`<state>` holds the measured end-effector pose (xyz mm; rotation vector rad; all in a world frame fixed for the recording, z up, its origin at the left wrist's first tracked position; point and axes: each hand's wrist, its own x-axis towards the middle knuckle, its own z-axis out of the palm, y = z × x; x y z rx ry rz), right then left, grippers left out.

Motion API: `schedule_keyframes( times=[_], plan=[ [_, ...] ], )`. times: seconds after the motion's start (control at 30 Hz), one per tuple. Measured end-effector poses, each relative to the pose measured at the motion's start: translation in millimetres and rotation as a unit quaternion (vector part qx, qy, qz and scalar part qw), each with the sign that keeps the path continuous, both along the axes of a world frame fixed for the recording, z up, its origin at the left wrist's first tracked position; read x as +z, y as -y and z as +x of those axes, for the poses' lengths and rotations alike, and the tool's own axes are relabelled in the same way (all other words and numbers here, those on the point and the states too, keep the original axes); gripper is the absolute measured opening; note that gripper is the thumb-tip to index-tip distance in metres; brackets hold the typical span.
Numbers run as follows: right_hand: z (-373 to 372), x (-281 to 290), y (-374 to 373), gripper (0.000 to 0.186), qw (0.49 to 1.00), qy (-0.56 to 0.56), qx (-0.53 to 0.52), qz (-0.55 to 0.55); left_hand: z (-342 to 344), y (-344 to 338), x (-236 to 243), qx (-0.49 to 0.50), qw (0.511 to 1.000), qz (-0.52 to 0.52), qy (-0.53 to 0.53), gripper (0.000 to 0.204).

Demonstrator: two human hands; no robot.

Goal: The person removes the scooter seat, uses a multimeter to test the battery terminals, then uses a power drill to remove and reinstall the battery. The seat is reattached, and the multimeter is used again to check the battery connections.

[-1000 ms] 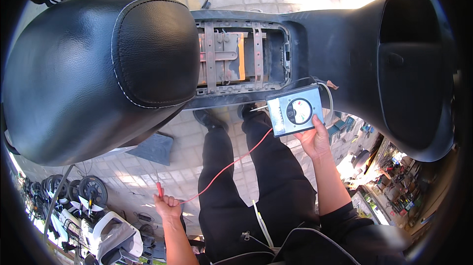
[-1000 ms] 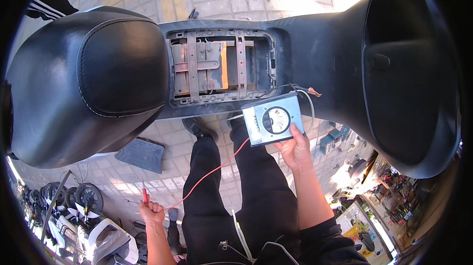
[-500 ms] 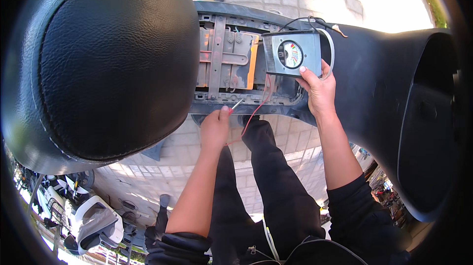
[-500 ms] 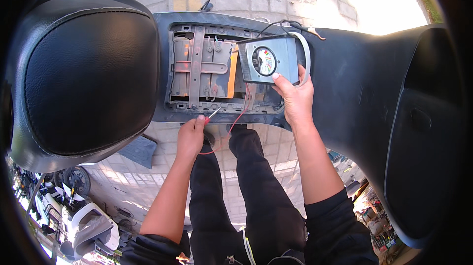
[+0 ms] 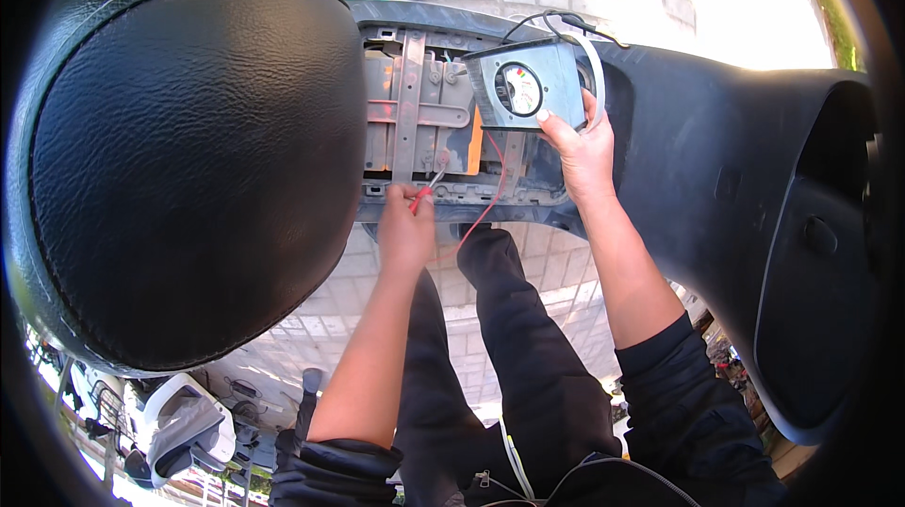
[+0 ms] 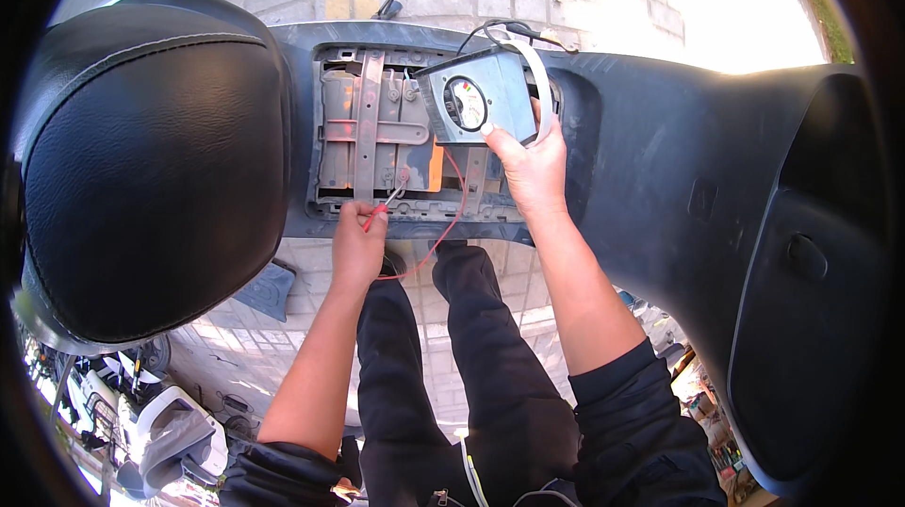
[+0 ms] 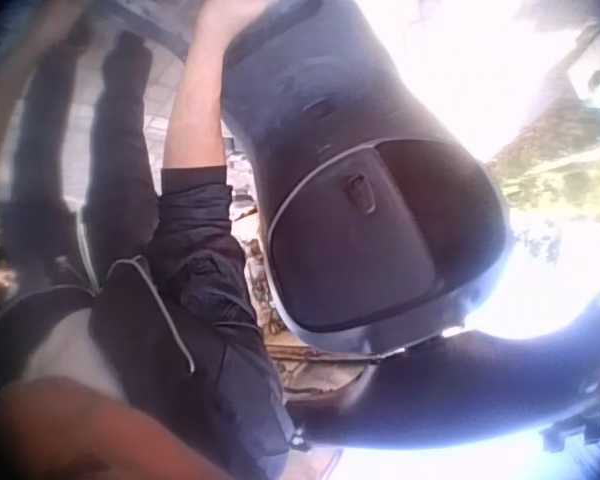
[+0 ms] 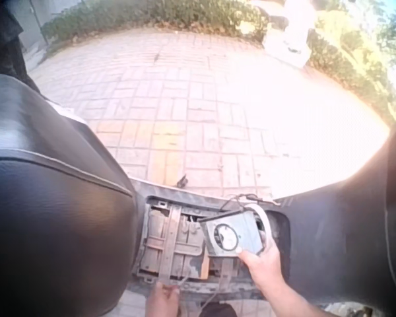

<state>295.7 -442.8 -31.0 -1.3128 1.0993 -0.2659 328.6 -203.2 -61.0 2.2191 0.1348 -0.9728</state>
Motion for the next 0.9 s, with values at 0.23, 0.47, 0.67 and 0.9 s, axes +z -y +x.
schedule_keyframes(
  times=[0.23,0.47,0.67,0.9],
  plan=[
    [11.7,15.0,-6.5,0.066,0.975,-0.079,0.12,-0.172,14.0,-0.4,7.0,-0.029,1.0,-0.002,0.001,0.03],
    [30.2,41.2,3.3,0.071,0.884,-0.162,0.322,-0.297,29.1,3.3,10.4,-0.076,0.995,0.046,-0.036,0.036],
    [29.8,54.2,7.7,0.073,0.86,-0.215,0.354,-0.298,34.2,6.3,10.4,-0.071,0.997,0.017,-0.021,0.035],
    [81.5,59.9,9.6,0.076,0.834,-0.24,0.391,-0.308,35.3,12.1,3.2,-0.125,0.988,0.077,-0.038,0.032]
  ],
)
